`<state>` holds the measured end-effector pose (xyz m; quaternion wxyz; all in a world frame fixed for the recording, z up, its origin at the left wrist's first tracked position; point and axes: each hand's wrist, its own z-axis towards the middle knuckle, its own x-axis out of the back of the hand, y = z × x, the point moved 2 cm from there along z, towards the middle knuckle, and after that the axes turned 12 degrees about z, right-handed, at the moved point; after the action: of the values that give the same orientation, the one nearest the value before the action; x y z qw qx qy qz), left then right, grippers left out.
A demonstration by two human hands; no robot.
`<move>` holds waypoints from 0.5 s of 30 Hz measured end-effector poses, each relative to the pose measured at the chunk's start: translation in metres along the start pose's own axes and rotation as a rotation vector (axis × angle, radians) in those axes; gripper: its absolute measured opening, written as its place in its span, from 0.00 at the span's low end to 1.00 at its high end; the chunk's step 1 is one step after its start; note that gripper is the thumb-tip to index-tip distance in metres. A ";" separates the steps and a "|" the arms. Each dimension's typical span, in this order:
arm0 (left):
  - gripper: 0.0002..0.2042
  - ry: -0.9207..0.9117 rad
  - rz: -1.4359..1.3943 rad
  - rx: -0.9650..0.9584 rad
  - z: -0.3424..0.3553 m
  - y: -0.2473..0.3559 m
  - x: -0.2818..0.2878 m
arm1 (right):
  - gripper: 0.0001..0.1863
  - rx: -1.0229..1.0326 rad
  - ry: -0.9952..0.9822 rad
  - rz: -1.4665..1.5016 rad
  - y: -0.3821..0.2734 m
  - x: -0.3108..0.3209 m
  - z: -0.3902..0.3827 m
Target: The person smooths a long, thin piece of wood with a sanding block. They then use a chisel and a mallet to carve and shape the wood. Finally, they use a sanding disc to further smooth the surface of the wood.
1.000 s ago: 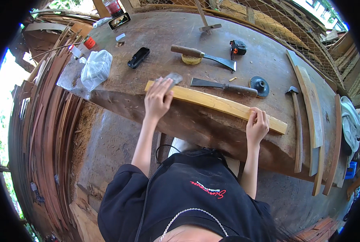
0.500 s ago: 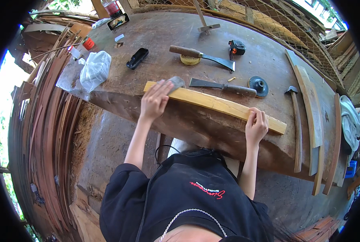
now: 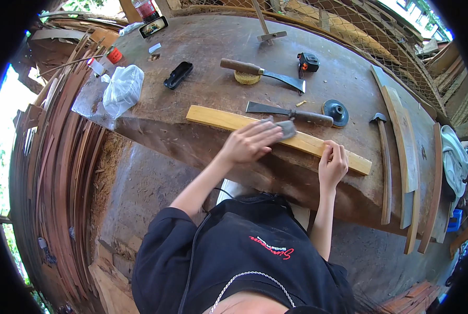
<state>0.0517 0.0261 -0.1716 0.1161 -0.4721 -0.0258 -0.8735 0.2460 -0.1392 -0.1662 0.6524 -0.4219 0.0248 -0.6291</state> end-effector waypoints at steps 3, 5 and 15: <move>0.19 -0.004 0.115 0.040 -0.038 -0.055 0.019 | 0.05 -0.008 0.005 0.001 0.000 0.000 -0.001; 0.19 0.004 0.178 0.123 -0.056 -0.082 0.036 | 0.05 -0.003 0.003 -0.005 0.000 0.000 -0.001; 0.25 -0.012 -0.038 0.005 0.026 0.056 -0.019 | 0.04 0.005 0.003 -0.029 0.000 -0.003 0.000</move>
<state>0.0954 -0.0207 -0.1772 0.1007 -0.4763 -0.0378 -0.8727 0.2451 -0.1364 -0.1676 0.6441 -0.4197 0.0183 -0.6392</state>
